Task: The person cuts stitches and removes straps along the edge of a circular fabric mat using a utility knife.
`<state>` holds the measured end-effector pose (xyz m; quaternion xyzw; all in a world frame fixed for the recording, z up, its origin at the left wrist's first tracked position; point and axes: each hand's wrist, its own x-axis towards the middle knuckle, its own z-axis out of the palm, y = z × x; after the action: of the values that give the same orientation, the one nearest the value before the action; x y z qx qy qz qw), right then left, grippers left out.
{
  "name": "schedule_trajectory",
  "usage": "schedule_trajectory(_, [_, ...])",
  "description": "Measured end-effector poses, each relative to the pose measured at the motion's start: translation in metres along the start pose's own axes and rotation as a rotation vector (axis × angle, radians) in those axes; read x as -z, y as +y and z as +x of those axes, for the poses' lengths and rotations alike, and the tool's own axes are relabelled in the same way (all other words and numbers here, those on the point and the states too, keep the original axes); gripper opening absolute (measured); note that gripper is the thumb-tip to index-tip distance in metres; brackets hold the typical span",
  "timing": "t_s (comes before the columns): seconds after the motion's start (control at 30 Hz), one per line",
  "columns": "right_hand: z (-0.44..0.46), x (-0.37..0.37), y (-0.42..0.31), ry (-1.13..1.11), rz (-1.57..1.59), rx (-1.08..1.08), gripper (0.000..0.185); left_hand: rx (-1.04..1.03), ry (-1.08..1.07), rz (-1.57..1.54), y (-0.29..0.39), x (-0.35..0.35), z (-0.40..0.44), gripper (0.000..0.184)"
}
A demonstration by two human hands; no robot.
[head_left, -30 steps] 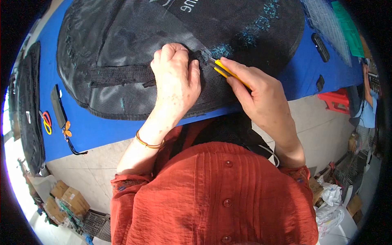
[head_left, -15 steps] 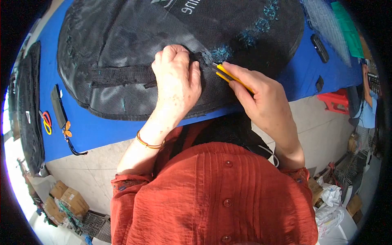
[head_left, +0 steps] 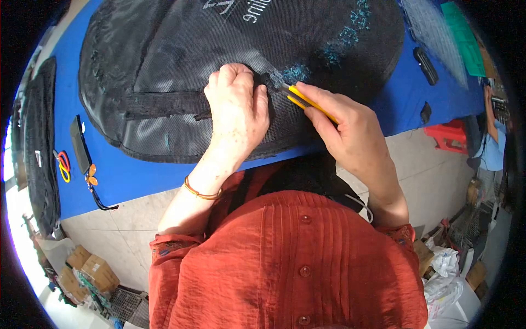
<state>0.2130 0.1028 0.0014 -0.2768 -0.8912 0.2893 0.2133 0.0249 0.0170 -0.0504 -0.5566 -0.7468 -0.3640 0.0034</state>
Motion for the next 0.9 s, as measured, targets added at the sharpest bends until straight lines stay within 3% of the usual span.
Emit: schedule_trajectory(0.9, [0.0036,-0.0059,-0.0002,0.012,-0.049,0.004,0.029,0.011,-0.012,-0.003,0.0003,0.0009,0.0004,0.025])
